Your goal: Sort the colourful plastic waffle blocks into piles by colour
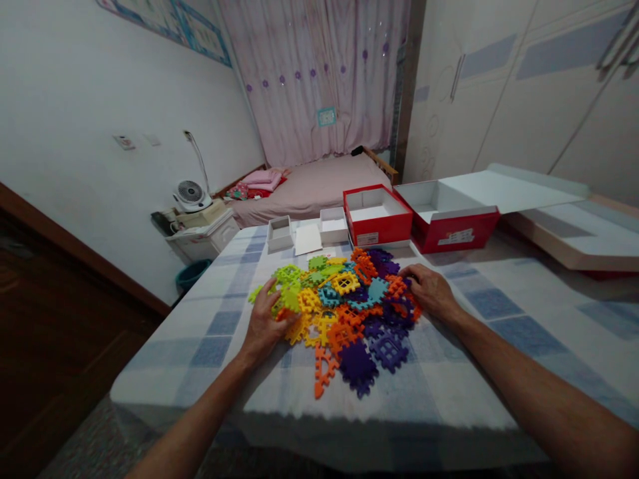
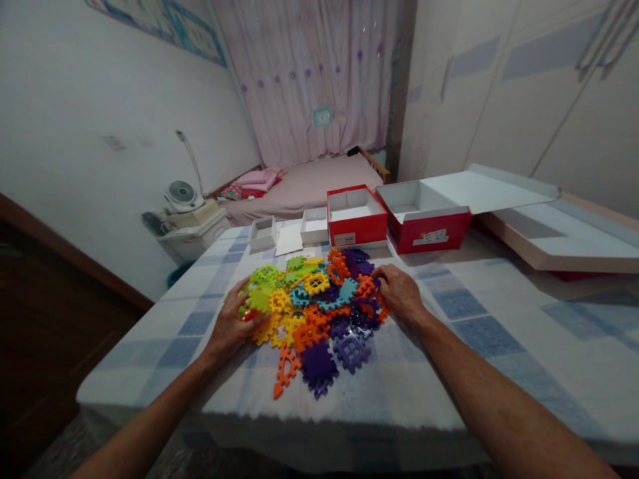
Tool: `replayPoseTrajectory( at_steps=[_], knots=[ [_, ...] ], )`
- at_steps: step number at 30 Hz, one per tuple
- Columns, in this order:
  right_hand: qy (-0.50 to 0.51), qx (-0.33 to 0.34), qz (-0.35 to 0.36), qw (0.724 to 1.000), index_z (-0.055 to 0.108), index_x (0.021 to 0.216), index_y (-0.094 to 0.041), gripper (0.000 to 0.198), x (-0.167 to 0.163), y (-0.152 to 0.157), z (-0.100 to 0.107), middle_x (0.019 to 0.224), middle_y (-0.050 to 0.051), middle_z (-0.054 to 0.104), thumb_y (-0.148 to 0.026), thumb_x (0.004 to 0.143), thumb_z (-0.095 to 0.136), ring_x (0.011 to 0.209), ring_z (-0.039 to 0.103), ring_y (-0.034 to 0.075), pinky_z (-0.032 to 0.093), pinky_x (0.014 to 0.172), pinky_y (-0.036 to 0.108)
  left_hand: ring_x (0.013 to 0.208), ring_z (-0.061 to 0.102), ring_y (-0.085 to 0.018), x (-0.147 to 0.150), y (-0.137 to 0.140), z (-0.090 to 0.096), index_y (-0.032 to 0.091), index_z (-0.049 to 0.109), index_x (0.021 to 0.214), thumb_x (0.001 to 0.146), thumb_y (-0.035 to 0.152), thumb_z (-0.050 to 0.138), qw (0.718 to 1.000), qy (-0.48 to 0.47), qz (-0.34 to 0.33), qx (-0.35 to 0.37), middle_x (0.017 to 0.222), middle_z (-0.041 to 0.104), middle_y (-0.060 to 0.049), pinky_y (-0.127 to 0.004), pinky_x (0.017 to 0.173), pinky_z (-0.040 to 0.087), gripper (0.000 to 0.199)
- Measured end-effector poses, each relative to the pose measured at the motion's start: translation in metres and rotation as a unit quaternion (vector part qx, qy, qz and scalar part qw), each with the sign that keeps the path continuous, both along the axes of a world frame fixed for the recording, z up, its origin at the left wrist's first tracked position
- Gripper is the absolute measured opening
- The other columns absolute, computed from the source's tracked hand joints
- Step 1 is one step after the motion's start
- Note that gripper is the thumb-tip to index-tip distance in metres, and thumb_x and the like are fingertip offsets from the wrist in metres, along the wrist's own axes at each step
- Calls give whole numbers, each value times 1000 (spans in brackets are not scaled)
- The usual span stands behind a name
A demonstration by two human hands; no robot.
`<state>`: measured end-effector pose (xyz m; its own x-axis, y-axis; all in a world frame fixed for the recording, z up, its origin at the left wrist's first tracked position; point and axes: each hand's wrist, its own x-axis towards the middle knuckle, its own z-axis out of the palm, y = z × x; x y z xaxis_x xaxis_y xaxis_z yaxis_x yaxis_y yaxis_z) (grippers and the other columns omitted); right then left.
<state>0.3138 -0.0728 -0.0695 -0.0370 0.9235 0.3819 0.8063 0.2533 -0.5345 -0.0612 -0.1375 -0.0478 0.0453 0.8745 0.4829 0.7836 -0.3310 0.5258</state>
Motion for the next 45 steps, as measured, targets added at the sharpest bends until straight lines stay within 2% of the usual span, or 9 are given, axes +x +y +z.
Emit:
replayPoseTrajectory(
  at_steps=[3,10,16,20,24,27,36,41,45],
  knots=[
    [3,4,-2,1000,67,83,-20,25,-1,-1,1,91,4,68,-14,75,43,85,60,19,43,78,29,129,44,-28,18,6,5,19,63,99,73,38,69,999,-19,-24,28,137,48,-11,-46,110,35,32],
    [0,-7,1,1000,67,85,-20,25,-2,-2,3,93,5,68,-13,76,43,87,60,18,43,80,28,125,49,-24,75,23,17,20,64,104,82,28,60,991,-24,-126,44,132,54,-11,-44,107,39,24],
    [2,-19,-1,1000,66,85,-20,25,-2,-2,4,93,5,68,-13,77,43,88,60,19,43,82,29,134,40,-24,112,16,42,23,45,136,86,34,56,968,35,-245,40,141,48,-10,-44,112,33,52],
    [3,-11,6,1000,66,85,-19,25,-1,0,1,94,5,68,-12,76,44,89,60,19,43,83,29,141,28,-27,106,-4,44,25,32,145,85,50,56,948,128,-292,24,147,41,-10,-50,115,23,69],
    [6,-5,3,1000,66,84,-21,24,-1,1,-1,92,3,67,-12,76,45,86,59,17,43,79,27,140,23,-38,86,-24,38,27,30,146,62,74,63,915,228,-332,1,152,30,-14,-60,113,15,102],
    [2,-8,-4,1000,66,85,-20,24,-2,0,-1,93,4,67,-12,77,44,86,59,17,42,79,27,140,21,-41,75,-33,30,29,31,146,56,78,63,888,283,-362,-3,154,25,-14,-62,112,14,107],
    [-1,-19,4,1000,65,86,-19,24,-1,-1,1,94,5,66,-12,78,43,88,59,17,42,81,28,142,18,-38,97,-16,13,22,41,140,72,73,53,900,299,-313,55,150,33,-17,-63,111,11,85],
    [-3,-25,5,1000,65,88,-18,26,-1,-1,2,95,6,66,-12,77,42,90,58,18,41,82,28,140,24,-37,127,-2,16,18,52,131,74,71,53,913,288,-273,97,147,39,-17,-61,111,16,77],
    [7,-20,10,1000,65,86,-18,25,-1,-1,2,92,6,66,-12,77,42,89,58,18,41,83,28,136,35,-32,137,5,28,18,59,121,81,63,51,923,249,-251,155,138,51,-15,-55,111,24,60]
  ],
)
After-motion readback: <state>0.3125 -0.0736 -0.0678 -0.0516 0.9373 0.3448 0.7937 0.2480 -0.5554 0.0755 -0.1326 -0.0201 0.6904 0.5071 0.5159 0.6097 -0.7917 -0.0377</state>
